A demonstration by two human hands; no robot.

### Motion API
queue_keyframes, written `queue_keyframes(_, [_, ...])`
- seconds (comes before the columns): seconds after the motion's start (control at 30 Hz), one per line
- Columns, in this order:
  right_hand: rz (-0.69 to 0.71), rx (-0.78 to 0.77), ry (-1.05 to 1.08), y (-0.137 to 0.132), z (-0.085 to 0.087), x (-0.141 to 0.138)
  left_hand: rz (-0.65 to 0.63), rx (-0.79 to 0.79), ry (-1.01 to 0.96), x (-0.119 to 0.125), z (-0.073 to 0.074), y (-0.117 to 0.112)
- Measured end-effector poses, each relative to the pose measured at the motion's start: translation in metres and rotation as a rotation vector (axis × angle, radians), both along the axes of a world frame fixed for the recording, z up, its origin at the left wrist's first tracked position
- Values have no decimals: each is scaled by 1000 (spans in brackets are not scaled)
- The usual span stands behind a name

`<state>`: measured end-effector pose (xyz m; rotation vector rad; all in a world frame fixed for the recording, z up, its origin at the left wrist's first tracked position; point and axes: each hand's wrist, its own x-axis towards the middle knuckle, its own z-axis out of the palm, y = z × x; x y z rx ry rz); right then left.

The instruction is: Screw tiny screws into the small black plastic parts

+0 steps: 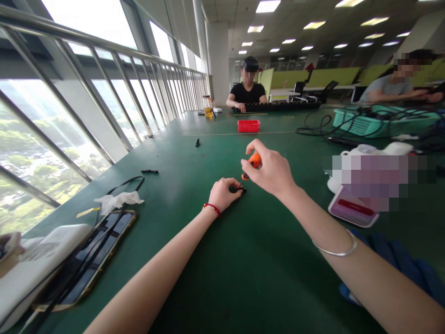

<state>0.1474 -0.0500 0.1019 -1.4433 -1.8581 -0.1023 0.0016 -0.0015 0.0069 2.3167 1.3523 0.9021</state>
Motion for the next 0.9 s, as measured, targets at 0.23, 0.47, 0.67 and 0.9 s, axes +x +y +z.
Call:
queue_keyframes(0.23, [-56, -52, -45, -4, 4, -2, 0, 6, 6, 0, 1, -1])
queue_keyframes(0.47, [-102, -59, -81, -6, 5, -2, -21, 0, -3, 0, 1, 0])
queue_keyframes(0.67, [-41, -30, -93, -8, 6, -3, 7, -7, 7, 0, 1, -1])
queue_keyframes(0.9, [-111, -75, -123, -10, 9, -4, -32, 16, -8, 0, -1, 0])
